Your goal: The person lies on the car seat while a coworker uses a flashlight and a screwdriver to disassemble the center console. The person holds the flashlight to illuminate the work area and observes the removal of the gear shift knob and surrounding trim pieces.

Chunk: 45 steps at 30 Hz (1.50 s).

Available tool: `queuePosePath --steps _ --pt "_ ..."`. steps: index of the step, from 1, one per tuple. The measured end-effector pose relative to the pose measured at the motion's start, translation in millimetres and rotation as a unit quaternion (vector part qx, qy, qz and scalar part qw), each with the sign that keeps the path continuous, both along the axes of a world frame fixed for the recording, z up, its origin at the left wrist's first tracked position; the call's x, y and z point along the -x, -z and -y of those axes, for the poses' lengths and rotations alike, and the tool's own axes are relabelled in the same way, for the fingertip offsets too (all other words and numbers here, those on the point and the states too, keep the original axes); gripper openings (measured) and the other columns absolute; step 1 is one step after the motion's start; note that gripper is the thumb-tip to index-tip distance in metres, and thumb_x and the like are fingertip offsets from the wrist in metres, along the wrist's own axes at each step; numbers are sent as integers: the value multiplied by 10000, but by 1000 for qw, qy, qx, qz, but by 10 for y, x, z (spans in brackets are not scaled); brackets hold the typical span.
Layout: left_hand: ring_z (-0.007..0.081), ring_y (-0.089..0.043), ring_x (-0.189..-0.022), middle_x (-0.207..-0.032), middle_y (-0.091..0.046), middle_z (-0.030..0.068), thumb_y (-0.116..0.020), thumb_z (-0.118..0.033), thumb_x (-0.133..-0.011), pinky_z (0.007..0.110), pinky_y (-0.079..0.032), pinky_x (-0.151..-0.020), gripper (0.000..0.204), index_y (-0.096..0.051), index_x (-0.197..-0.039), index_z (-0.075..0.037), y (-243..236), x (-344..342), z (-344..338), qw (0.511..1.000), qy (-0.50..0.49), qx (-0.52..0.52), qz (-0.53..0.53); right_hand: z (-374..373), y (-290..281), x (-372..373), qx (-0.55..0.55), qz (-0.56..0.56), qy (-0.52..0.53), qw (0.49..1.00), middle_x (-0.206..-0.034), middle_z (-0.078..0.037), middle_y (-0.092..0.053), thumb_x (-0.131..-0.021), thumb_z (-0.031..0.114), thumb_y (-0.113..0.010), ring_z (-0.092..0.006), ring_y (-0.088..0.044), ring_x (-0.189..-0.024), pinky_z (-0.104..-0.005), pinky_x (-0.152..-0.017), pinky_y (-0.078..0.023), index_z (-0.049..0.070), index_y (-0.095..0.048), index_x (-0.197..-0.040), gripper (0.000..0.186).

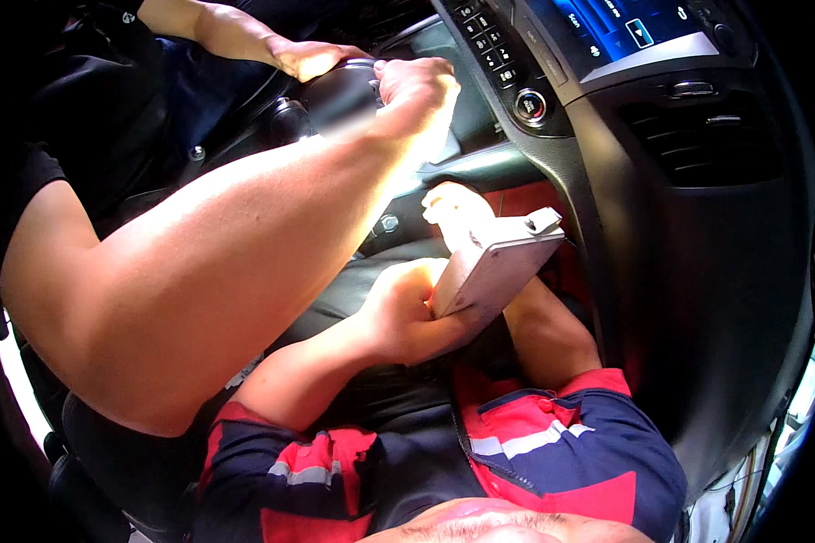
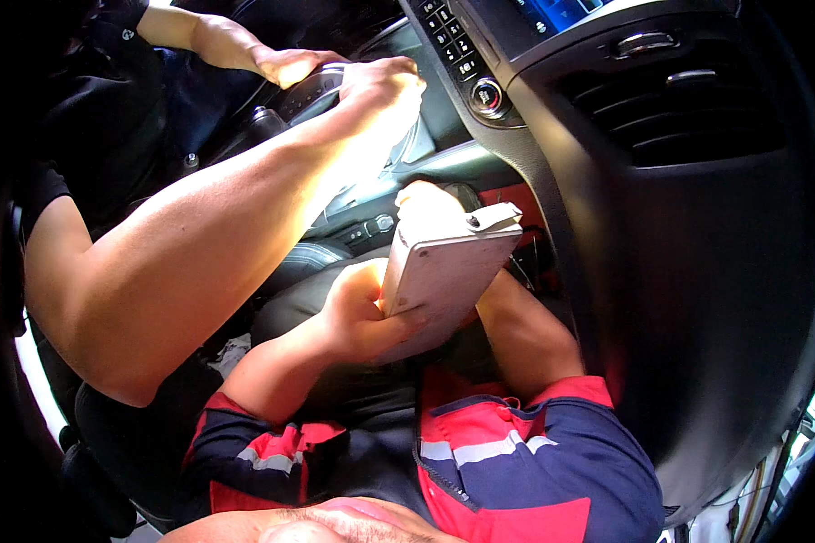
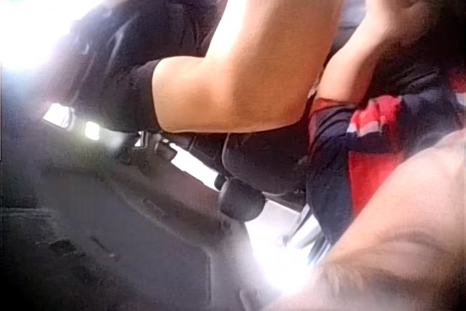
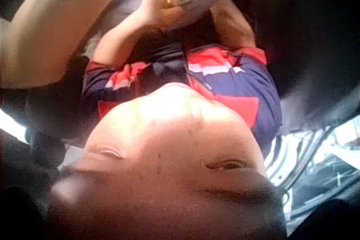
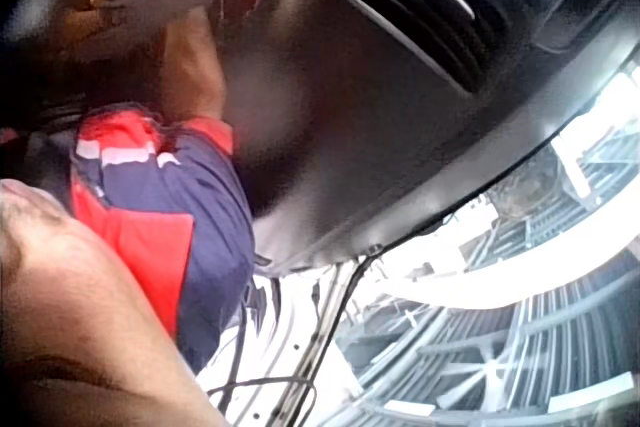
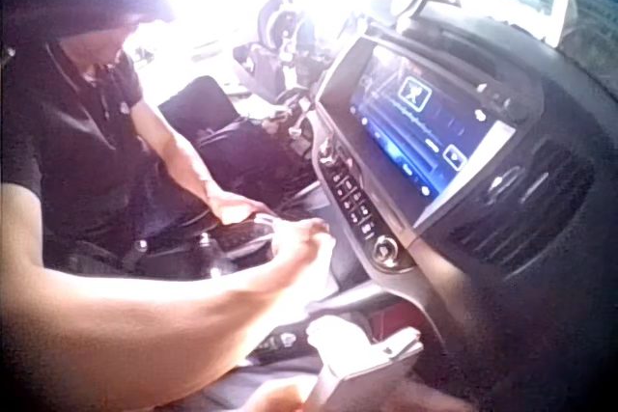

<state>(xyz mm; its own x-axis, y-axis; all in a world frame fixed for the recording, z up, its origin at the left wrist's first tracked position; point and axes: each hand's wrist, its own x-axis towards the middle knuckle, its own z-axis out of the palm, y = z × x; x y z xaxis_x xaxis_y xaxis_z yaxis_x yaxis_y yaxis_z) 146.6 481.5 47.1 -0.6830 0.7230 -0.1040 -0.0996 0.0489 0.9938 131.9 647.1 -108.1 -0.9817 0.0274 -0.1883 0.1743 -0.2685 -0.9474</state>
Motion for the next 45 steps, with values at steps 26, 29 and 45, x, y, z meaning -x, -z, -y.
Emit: queuePosePath --steps 26,29,45 --pt "134 -594 -789 -869 -656 83 -692 -96 -819 298 -481 -710 143 -645 -915 -2 -130 97 3 997 75 26 -5 -78 103 -14 -78 -81 -40 993 -877 -52 -607 -862 90 -574 -116 -572 -812 -246 -730 -476 -2 -613 -974 150" --pt "201 -517 -961 -1047 -579 107 -733 -206 -787 347 -417 -836 274 -667 -967 -10 -17 429 -269 985 83 117 -92 -152 86 -43 -82 -87 -30 992 -878 -49 -602 -873 88 -570 -112 -567 -806 -243 -725 -473 -4 -608 -985 150" --pt "310 -641 -1038 -1172 -668 25 -795 -108 -767 611 -527 -834 380 -699 -1131 -64 565 1806 -1129 373 207 731 -533 -36 206 61 -49 -147 -76 985 -886 -29 -577 -928 76 -549 -87 -540 -775 -224 -695 -460 -19 -582 -1046 154"
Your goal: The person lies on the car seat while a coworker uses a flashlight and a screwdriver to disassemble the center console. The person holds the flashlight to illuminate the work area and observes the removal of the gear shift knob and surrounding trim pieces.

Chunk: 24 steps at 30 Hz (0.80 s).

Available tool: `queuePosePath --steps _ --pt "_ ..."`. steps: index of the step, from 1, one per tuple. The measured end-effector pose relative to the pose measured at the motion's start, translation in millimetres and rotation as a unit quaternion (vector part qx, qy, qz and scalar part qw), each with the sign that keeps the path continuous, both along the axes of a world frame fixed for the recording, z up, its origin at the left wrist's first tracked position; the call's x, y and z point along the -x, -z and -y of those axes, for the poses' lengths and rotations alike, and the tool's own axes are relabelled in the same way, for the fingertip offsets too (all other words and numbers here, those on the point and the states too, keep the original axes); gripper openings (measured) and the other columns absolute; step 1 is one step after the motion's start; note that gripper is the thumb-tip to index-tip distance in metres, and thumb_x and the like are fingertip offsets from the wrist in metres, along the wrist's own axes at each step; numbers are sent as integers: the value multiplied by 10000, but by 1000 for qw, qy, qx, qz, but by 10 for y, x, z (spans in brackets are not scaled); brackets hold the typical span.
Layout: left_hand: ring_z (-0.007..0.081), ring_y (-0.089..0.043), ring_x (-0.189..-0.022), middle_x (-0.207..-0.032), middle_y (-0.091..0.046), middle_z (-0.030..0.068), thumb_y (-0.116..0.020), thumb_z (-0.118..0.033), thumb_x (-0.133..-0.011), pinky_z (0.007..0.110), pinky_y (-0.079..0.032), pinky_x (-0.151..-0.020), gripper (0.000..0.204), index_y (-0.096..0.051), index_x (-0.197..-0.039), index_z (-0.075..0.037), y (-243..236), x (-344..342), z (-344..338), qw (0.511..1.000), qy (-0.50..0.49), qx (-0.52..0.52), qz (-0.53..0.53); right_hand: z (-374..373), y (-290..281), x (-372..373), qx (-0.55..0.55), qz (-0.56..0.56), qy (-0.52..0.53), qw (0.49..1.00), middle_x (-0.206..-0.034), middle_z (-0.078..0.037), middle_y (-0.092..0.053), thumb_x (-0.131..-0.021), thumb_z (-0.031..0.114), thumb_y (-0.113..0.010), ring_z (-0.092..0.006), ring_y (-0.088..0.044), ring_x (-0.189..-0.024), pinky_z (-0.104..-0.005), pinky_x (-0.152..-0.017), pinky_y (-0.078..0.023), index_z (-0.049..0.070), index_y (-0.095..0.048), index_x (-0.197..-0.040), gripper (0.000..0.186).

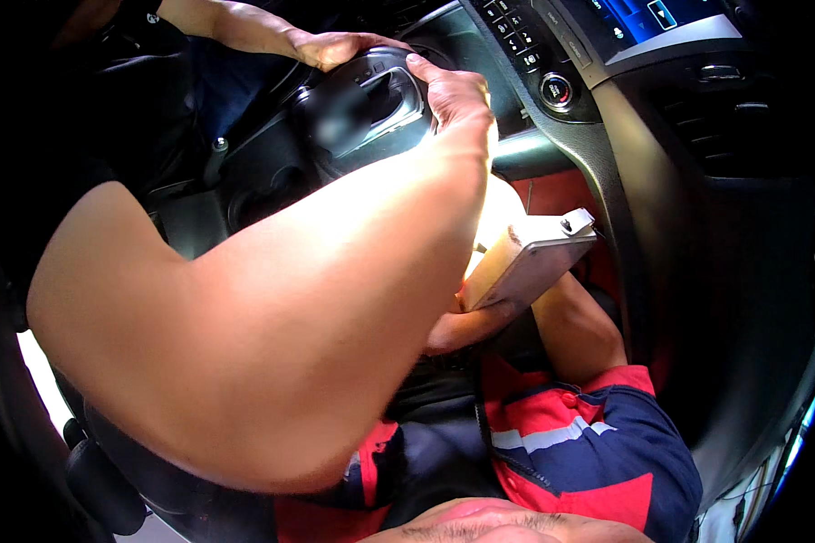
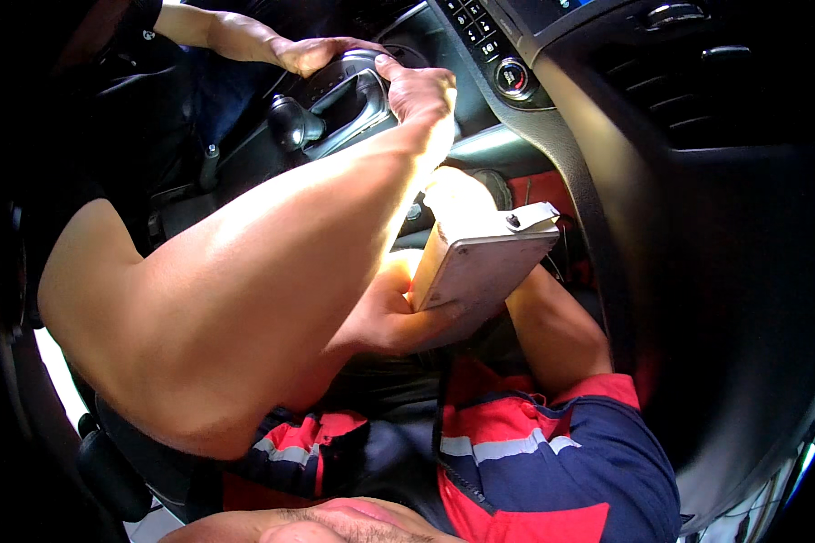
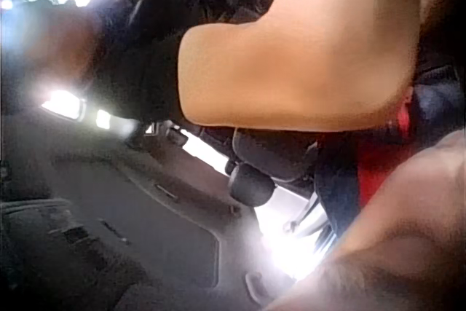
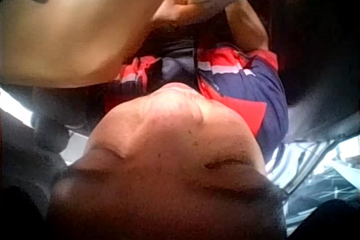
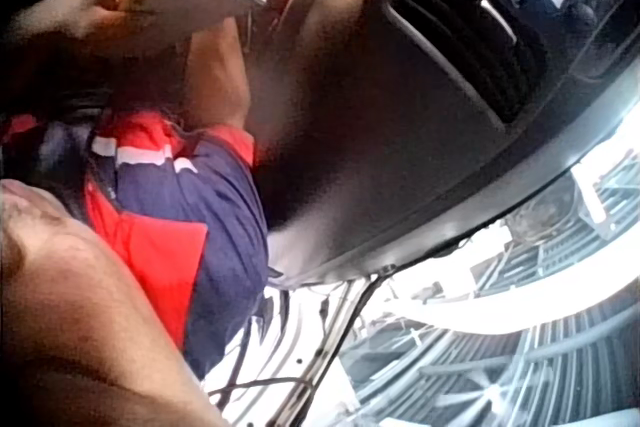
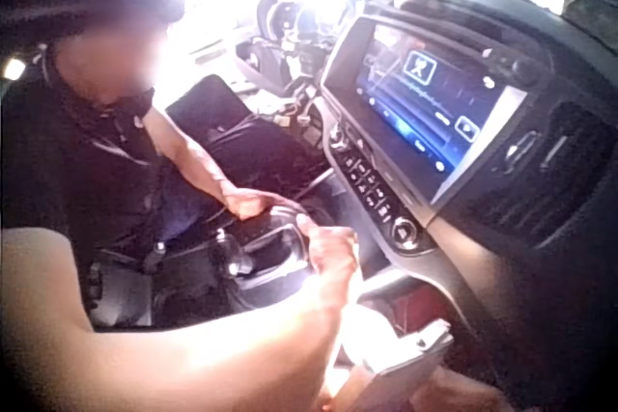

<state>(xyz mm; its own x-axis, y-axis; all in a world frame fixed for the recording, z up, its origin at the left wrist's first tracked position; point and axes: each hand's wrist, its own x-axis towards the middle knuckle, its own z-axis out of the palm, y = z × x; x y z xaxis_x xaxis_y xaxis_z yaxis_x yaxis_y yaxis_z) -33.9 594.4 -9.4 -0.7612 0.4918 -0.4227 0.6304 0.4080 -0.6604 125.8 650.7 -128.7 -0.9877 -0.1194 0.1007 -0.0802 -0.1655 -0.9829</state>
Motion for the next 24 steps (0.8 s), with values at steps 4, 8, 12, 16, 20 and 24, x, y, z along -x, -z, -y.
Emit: queuePosePath --steps 4,8,12,16,20,24 --pt "206 -617 -914 -1019 -665 54 -729 -107 -791 436 -509 -780 262 -669 -1033 -28 -333 -875 365 856 -79 -414 300 -197 133 -81 -24 -1 33 999 -887 -24 -571 -942 73 -544 -81 -533 -768 -219 -688 -456 -22 -575 -1061 155" --pt "126 -581 -747 -814 -646 93 -657 -108 -812 297 -481 -690 153 -634 -911 6 -693 -1736 1146 434 -214 -668 566 -63 299 169 -72 -221 4 973 -882 -45 -572 -937 71 -551 -108 -548 -773 -241 -708 -467 -30 -575 -1057 159" --pt "150 -597 -727 -797 -645 109 -655 -119 -795 308 -482 -678 169 -636 -908 6 -616 -1717 1160 436 -182 -683 557 24 -56 -9 5 117 13 993 -883 -100 -590 -918 109 -574 -174 -585 -817 -290 -760 -481 -34 -597 -1000 167" --pt "148 -628 -822 -884 -675 102 -625 -72 -800 307 -487 -750 176 -652 -951 15 -561 -1644 1124 425 -140 -669 594 -142 136 254 6 -291 -17 957 -926 -119 -616 -933 141 -551 -196 -604 -868 -298 -785 -486 -30 -605 -1008 194" --pt "138 -601 -915 -977 -670 83 -601 -52 -826 301 -476 -821 204 -645 -1011 22 -538 -1728 1160 272 -221 -689 635 -108 92 111 20 -254 -24 967 -970 -124 -624 -943 135 -525 -201 -611 -886 -291 -804 -490 -35 -604 -1044 213" --pt "125 -580 -944 -1009 -657 68 -603 -47 -833 296 -467 -843 217 -639 -1035 24 -579 -1745 1168 255 -250 -685 635 -85 -65 26 -17 -144 2 989 -953 -122 -626 -918 129 -550 -209 -608 -868 -305 -802 -488 -12 -614 -988 170"
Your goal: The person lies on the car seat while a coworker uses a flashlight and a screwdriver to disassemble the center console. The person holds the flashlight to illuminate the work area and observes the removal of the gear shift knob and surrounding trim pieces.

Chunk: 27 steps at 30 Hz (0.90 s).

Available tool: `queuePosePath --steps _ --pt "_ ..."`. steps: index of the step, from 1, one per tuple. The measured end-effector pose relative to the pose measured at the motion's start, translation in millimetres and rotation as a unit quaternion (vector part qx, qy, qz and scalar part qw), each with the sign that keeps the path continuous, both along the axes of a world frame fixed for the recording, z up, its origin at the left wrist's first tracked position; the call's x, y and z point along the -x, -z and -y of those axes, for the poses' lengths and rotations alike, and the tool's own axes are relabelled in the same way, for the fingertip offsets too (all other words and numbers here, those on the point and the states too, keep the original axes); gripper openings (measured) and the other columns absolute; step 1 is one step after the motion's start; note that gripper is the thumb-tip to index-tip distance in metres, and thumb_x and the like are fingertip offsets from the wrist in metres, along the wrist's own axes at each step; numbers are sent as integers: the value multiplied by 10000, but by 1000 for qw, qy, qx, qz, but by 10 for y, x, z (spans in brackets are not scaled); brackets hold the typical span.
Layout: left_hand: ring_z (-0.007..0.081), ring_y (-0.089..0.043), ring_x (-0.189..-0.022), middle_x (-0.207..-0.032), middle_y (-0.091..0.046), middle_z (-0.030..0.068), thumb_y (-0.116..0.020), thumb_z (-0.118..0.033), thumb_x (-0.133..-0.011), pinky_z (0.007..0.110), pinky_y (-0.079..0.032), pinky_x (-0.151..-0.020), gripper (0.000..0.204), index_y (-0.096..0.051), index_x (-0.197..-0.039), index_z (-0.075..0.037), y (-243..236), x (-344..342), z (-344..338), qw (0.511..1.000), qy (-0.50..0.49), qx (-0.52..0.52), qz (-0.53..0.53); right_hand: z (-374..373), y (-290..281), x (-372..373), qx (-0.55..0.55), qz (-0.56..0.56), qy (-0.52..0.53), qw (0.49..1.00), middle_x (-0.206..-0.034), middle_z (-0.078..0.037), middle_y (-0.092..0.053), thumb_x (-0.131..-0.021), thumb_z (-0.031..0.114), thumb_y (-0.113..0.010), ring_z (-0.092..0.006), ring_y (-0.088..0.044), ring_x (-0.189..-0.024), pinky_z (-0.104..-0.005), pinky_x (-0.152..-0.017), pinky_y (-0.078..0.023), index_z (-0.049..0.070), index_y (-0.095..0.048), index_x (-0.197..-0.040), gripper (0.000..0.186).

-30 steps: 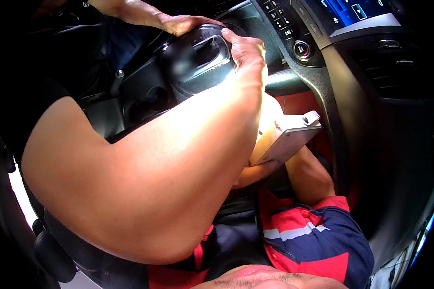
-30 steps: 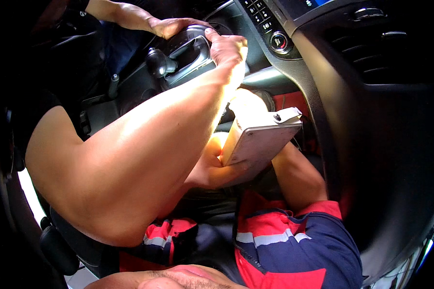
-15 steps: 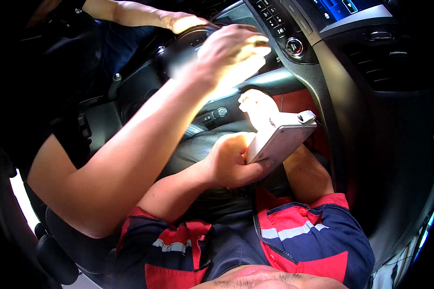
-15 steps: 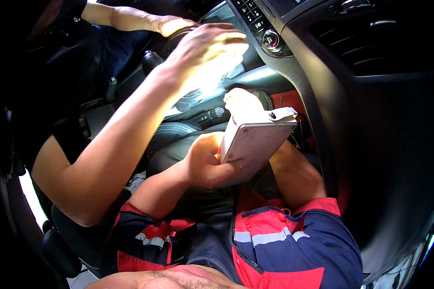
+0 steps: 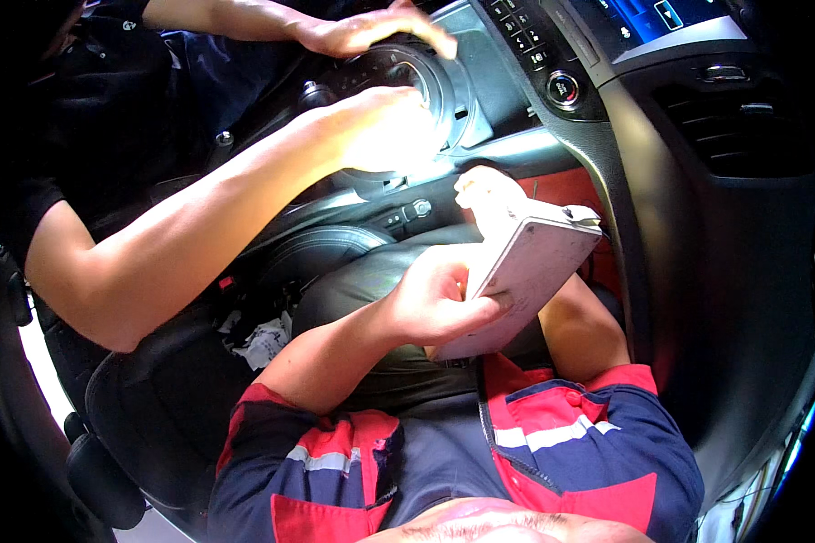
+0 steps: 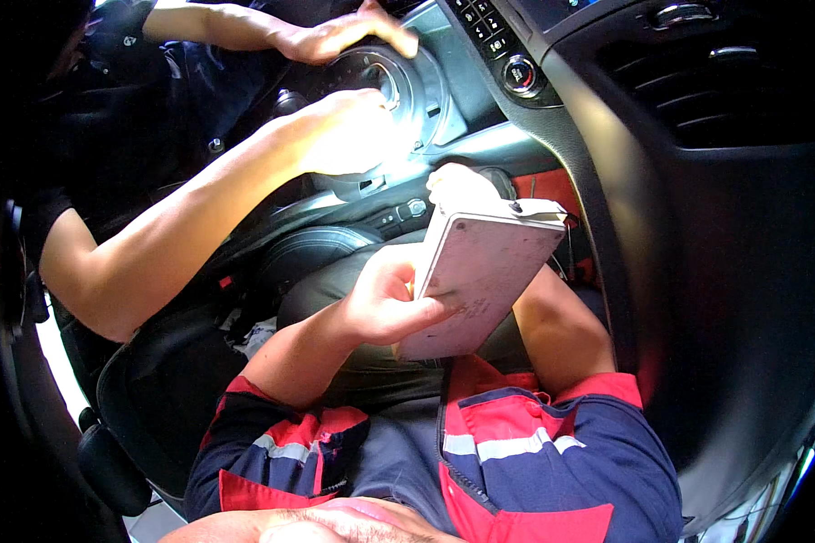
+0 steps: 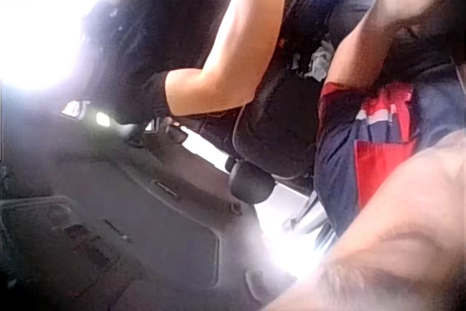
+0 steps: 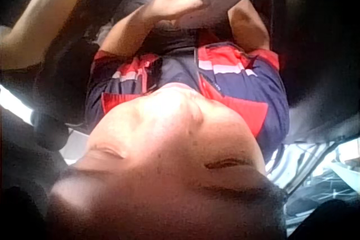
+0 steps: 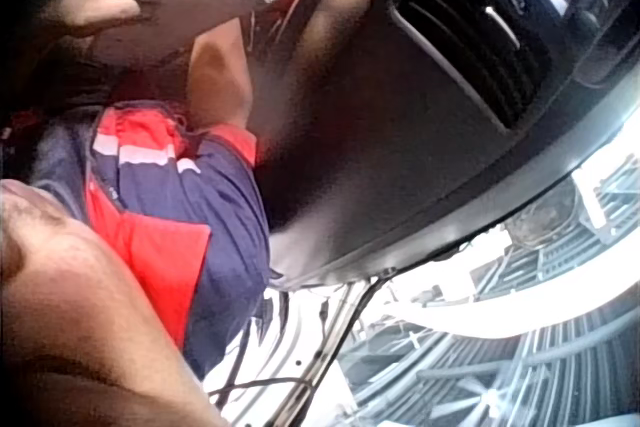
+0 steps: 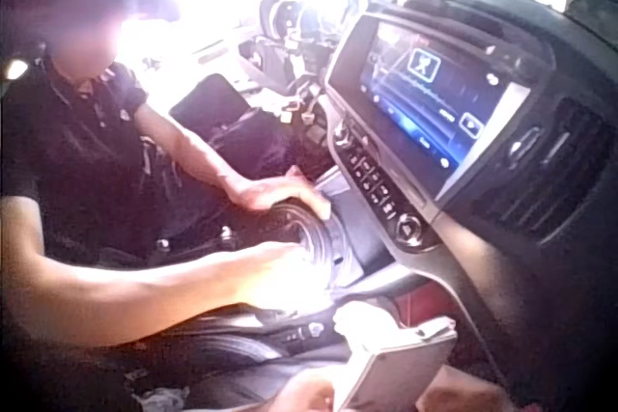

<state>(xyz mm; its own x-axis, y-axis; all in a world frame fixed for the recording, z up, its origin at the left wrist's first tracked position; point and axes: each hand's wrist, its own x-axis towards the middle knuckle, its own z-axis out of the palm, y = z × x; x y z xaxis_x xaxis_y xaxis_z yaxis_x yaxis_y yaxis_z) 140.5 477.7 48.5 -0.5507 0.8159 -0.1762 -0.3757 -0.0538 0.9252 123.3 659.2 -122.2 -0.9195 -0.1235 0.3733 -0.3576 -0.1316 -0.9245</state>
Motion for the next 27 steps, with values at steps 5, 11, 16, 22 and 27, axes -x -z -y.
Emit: queuePosePath --steps 5,11,16,22,27 --pt "117 -575 -951 -1004 -654 62 -621 -21 -826 287 -462 -844 218 -640 -1040 20 31 7 11 1000 17 11 -16 34 47 -26 63 107 20 992 -878 -96 -630 -859 83 -609 -190 -601 -825 -315 -768 -484 38 -640 -839 58" --pt "98 -581 -825 -873 -659 57 -662 -103 -802 288 -489 -762 213 -643 -990 -4 58 -37 -30 999 -25 8 -31 -66 267 -10 -25 49 -27 998 -1012 -169 -623 -905 141 -553 -286 -599 -943 -367 -847 -479 -59 -622 -1020 241" --pt "95 -577 -821 -868 -659 55 -657 -102 -812 283 -490 -756 200 -644 -987 -5 37 -27 -46 999 -20 -4 -39 -88 150 -37 -32 42 -3 999 -1002 -175 -618 -905 143 -552 -297 -594 -933 -382 -846 -475 -62 -620 -1006 239" --pt "87 -569 -806 -851 -650 44 -651 -96 -825 275 -486 -736 175 -644 -973 -4 62 -38 -23 998 -24 -21 -46 -23 163 -12 -31 21 1 999 -989 -182 -613 -905 145 -550 -309 -587 -921 -399 -846 -471 -65 -617 -990 237" --pt "143 -608 -729 -793 -651 85 -657 -130 -805 298 -485 -681 164 -641 -916 -10 75 -36 -35 995 -24 -22 -90 -29 179 -7 -41 -9 6 999 -978 -187 -608 -905 147 -548 -319 -581 -911 -413 -845 -467 -68 -614 -976 236"
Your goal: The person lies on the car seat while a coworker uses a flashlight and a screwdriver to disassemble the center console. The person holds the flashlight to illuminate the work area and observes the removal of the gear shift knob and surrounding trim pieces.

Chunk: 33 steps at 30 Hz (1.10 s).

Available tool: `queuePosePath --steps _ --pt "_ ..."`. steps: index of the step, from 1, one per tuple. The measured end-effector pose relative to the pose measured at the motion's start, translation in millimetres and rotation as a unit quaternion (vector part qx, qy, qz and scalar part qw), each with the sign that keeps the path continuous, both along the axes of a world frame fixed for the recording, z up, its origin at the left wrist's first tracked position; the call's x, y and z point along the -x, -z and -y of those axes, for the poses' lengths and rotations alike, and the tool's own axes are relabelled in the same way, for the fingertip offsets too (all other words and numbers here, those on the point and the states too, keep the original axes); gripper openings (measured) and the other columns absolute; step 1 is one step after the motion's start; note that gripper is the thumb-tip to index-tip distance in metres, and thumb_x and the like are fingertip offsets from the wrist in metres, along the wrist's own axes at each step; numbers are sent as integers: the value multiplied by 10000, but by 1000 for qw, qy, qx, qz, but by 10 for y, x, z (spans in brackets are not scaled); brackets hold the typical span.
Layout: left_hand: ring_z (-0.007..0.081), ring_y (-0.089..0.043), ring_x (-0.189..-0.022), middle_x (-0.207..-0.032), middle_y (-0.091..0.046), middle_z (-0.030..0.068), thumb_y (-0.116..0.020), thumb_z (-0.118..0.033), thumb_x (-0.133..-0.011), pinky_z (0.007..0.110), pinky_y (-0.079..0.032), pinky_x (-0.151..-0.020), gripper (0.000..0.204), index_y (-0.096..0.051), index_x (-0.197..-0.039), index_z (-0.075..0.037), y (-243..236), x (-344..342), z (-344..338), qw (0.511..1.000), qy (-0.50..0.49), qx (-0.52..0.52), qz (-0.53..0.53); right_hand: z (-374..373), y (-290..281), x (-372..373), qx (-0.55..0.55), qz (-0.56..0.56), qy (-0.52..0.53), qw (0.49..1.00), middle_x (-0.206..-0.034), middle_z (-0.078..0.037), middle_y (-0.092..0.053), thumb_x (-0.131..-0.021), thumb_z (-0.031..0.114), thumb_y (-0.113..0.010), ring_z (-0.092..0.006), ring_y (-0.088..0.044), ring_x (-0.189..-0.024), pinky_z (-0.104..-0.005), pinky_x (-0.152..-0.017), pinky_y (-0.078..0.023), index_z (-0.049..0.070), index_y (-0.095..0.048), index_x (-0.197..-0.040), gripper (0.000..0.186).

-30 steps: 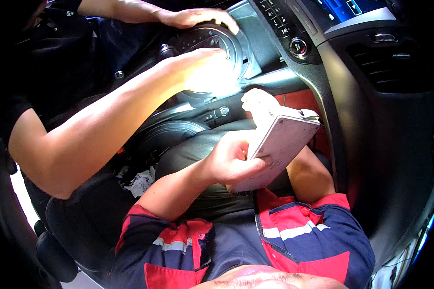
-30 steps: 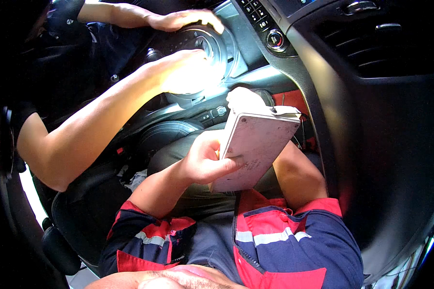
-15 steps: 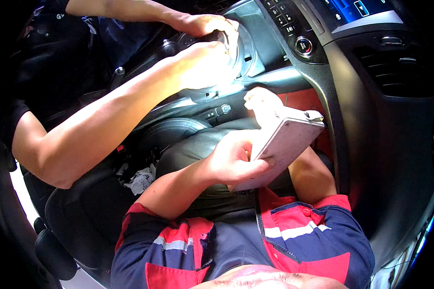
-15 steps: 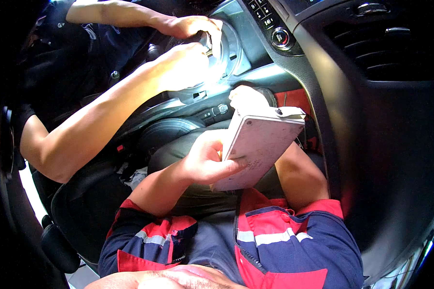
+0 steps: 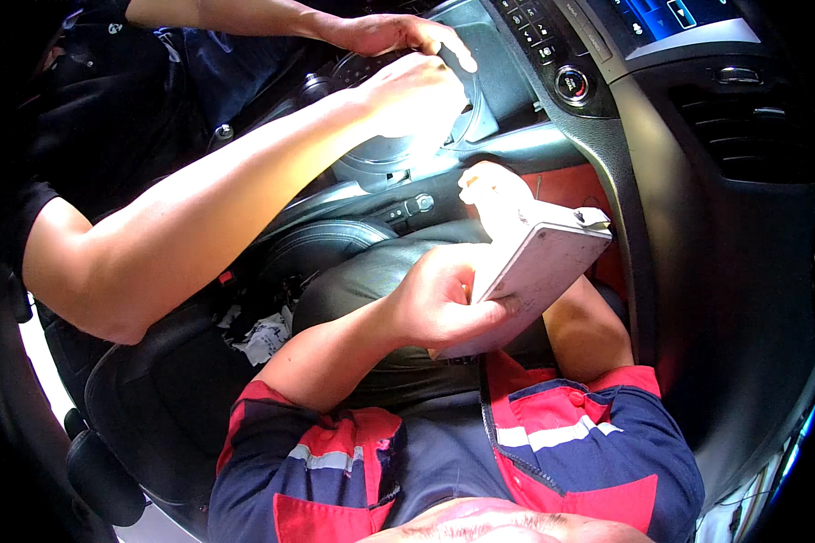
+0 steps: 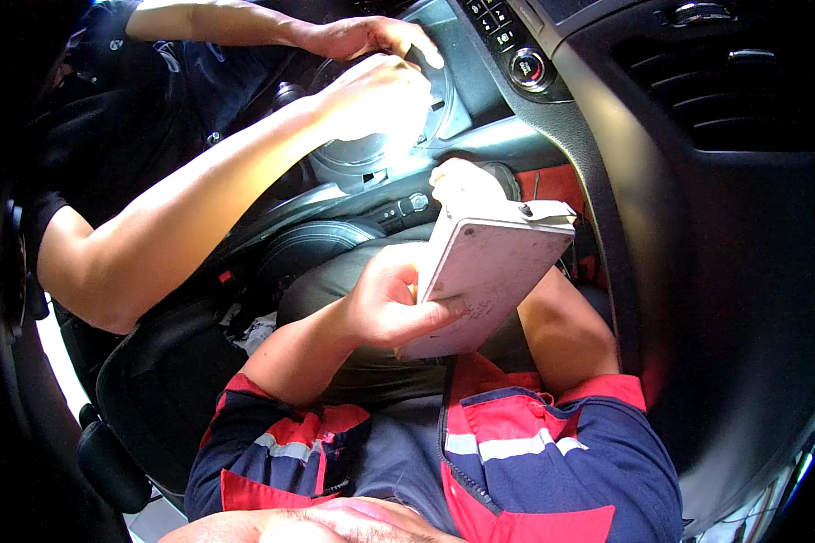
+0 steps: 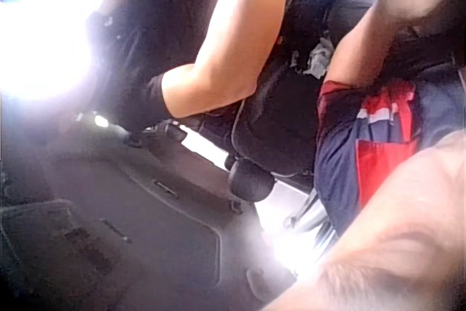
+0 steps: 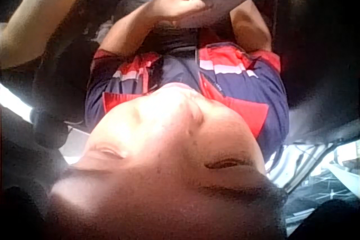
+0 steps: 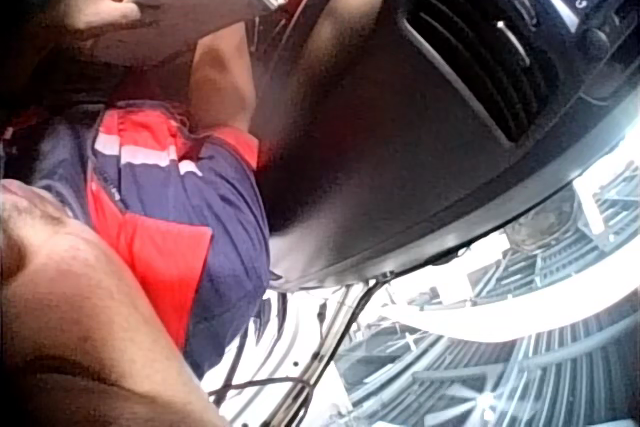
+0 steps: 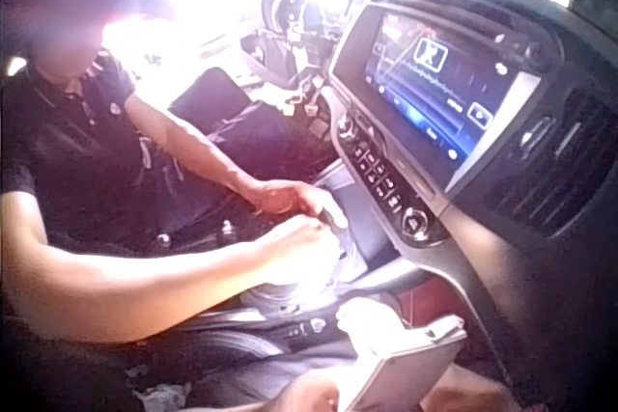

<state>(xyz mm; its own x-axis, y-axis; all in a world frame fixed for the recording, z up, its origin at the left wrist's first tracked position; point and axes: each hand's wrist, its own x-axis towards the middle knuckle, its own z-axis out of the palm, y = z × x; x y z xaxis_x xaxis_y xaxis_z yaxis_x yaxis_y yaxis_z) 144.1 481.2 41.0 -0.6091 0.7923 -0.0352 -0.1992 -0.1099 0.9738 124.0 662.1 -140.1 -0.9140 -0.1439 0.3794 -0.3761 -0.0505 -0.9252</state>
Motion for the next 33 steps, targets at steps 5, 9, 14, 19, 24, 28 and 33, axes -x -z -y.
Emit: queuePosePath --steps 5,9,14,19,24,28,33 --pt "347 -620 -707 -774 -634 174 -656 -222 -771 366 -486 -650 225 -634 -891 -33 -73 99 -13 989 12 75 -126 -50 219 0 15 -12 -29 999 -974 -184 -605 -904 147 -557 -319 -579 -899 -418 -833 -469 -65 -611 -975 230" --pt "346 -624 -707 -773 -636 172 -654 -219 -775 372 -485 -649 220 -635 -895 -36 -51 66 -31 991 -3 69 -113 -46 257 9 39 25 -36 998 -975 -179 -604 -910 134 -553 -303 -582 -896 -387 -814 -477 -63 -611 -981 218" --pt "353 -623 -714 -775 -636 175 -655 -224 -774 375 -483 -646 222 -636 -896 -40 -77 68 4 989 -6 79 -124 72 -411 -46 10 207 1 978 -974 -177 -605 -916 120 -541 -291 -585 -889 -369 -803 -480 -69 -608 -986 212" --pt "361 -616 -711 -773 -633 178 -655 -225 -770 377 -478 -639 216 -636 -881 -40 -81 97 -17 989 15 78 -127 71 -187 -55 54 165 37 984 -854 -80 -586 -835 91 -595 -162 -552 -786 -281 -719 -461 -15 -615 -901 127" --pt "363 -615 -708 -770 -631 180 -657 -220 -768 384 -477 -640 214 -636 -875 -37 -75 90 -16 988 4 73 -133 58 -20 19 42 37 31 998 -796 -26 -579 -796 87 -621 -102 -532 -750 -244 -684 -446 24 -621 -858 89" --pt "360 -616 -706 -770 -630 183 -660 -218 -770 382 -478 -645 216 -633 -876 -32 -60 79 -10 989 1 77 -128 73 -113 -1 61 93 22 994 -799 -31 -580 -798 98 -621 -113 -536 -756 -251 -686 -446 27 -623 -858 93" --pt "352 -620 -706 -776 -634 182 -662 -212 -774 374 -479 -649 216 -629 -879 -27 -90 83 -11 992 2 68 -111 67 -209 -11 49 107 23 993 -807 -41 -587 -807 113 -615 -122 -543 -759 -260 -688 -449 23 -623 -856 102"
